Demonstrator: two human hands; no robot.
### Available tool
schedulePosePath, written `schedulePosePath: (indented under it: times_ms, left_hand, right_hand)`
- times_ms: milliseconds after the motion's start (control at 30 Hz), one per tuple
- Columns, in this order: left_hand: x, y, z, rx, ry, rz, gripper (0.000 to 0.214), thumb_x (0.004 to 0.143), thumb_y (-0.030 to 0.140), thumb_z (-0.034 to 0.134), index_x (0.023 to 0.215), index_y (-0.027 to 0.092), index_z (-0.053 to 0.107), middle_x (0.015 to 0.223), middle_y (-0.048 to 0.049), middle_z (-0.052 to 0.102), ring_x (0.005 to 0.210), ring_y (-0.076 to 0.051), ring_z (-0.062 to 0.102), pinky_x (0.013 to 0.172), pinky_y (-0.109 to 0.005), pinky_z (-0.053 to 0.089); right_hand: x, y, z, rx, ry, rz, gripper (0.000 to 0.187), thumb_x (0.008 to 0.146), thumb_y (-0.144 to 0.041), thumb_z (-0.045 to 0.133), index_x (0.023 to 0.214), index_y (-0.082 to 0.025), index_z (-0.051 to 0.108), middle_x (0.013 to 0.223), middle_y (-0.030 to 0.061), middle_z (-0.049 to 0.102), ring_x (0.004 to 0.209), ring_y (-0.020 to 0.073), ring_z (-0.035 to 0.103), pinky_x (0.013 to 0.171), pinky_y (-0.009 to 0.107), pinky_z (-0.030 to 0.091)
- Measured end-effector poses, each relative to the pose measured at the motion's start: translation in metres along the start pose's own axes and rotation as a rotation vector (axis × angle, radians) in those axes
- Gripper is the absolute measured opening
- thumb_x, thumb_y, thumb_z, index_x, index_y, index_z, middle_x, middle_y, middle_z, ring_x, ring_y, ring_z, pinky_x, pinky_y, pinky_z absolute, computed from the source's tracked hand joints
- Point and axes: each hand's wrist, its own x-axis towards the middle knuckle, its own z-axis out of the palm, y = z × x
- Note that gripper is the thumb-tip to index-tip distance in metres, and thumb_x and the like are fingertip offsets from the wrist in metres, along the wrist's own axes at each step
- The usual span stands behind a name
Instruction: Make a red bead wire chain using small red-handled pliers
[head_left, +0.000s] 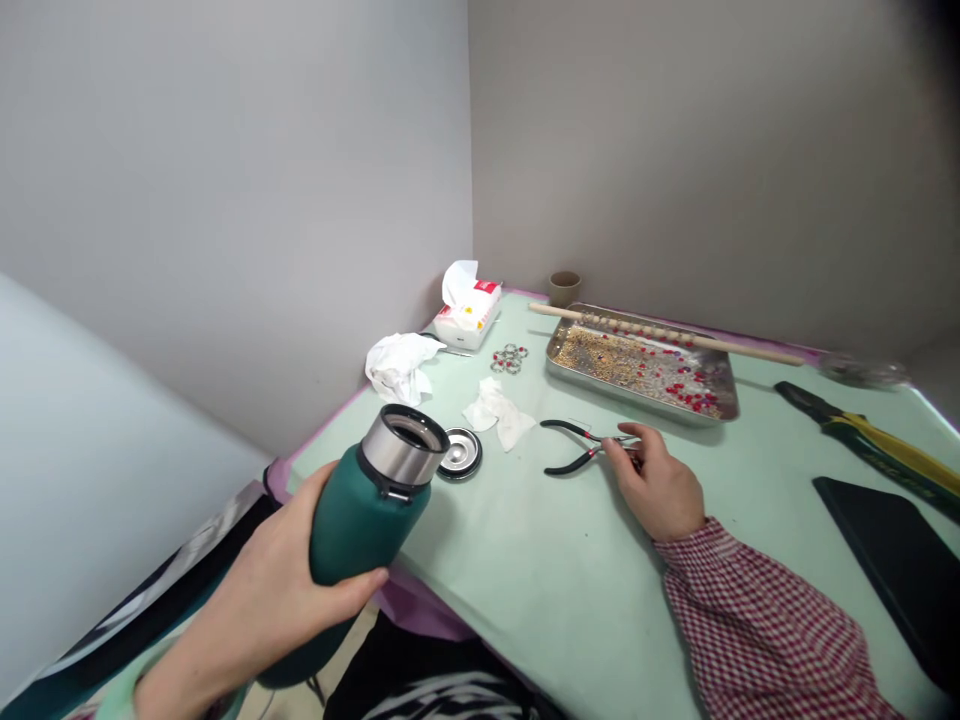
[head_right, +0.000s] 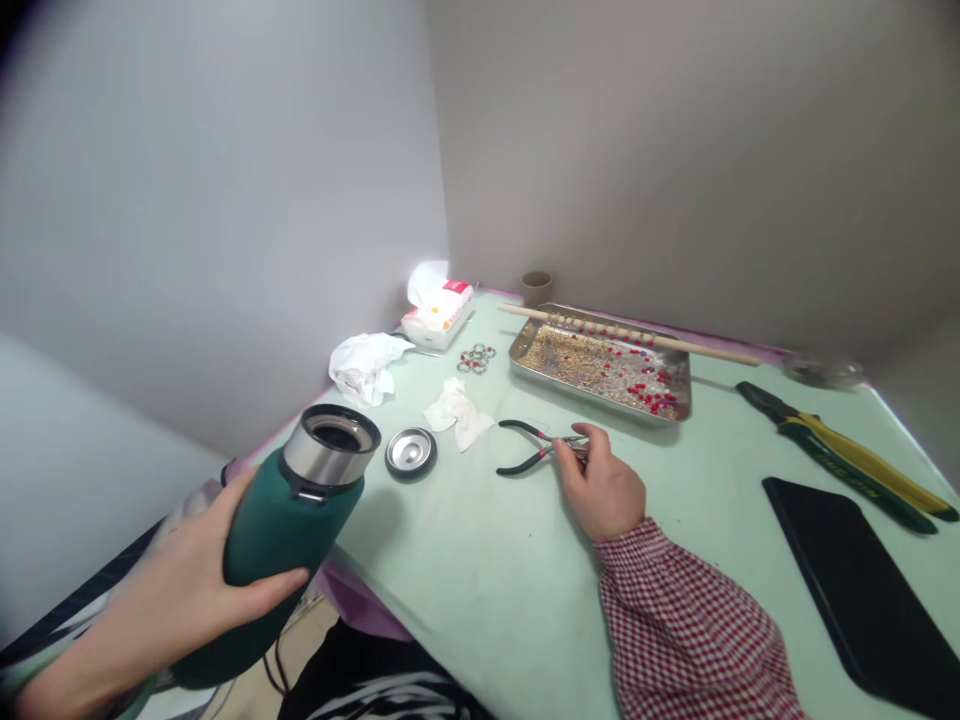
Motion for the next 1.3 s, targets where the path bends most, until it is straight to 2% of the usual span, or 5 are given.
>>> schedulePosePath:
  times_ms: [167, 300, 500, 733, 1300]
  left_hand:
    - [0.003, 0.003, -0.001, -0.045, -0.186, -0.071, 0.073, 0.067, 0.044, 0.068, 0.130, 0.026, 0.036, 0.102, -0.0051, 0.067, 0.082, -0.027, 0.067, 0.069, -0.037, 0.055]
    - [0.006, 0.004, -0.002, -0.061, -0.246, -0.066, 0.072, 0.068, 0.043, 0.067, 0.131, 0.026, 0.036, 0.110, -0.0057, 0.064, 0.091, -0.028, 0.065, 0.074, -0.036, 0.053]
    - [0.010, 0.003, 0.001, -0.055, -0.271, -0.061, 0.072, 0.067, 0.043, 0.067, 0.131, 0.027, 0.037, 0.115, -0.0055, 0.063, 0.096, -0.028, 0.063, 0.077, -0.035, 0.052]
    - [0.015, 0.001, 0.002, -0.012, -0.295, -0.098, 0.072, 0.066, 0.044, 0.067, 0.130, 0.028, 0.038, 0.107, -0.0047, 0.065, 0.089, -0.028, 0.065, 0.070, -0.034, 0.052]
    - [0.022, 0.003, -0.002, 0.050, -0.304, -0.040, 0.073, 0.069, 0.044, 0.065, 0.133, 0.027, 0.037, 0.108, -0.0031, 0.066, 0.089, -0.028, 0.066, 0.069, -0.033, 0.050]
  right_hand:
    - [0.000, 0.000, -0.001, -0.005, -0.019, 0.007, 0.044, 0.086, -0.050, 0.045, 0.115, -0.018, 0.057, 0.079, 0.0066, 0.074, 0.074, 0.0283, 0.068, 0.059, 0.033, 0.044]
    - [0.000, -0.001, -0.002, -0.004, -0.042, 0.030, 0.044, 0.086, -0.050, 0.046, 0.116, -0.019, 0.056, 0.081, 0.0060, 0.074, 0.078, 0.0303, 0.068, 0.062, 0.034, 0.044]
    - [0.000, 0.001, -0.001, 0.004, -0.045, 0.028, 0.045, 0.086, -0.052, 0.045, 0.116, -0.019, 0.055, 0.081, 0.0059, 0.074, 0.078, 0.0311, 0.068, 0.062, 0.035, 0.044]
    - [0.000, 0.002, 0.000, 0.001, -0.031, 0.020, 0.043, 0.086, -0.051, 0.047, 0.115, -0.019, 0.055, 0.082, 0.0056, 0.074, 0.079, 0.0307, 0.069, 0.062, 0.035, 0.045]
    - [0.001, 0.001, 0.001, 0.001, -0.034, 0.019, 0.044, 0.087, -0.051, 0.046, 0.115, -0.019, 0.056, 0.080, 0.0054, 0.074, 0.077, 0.0303, 0.069, 0.062, 0.035, 0.045]
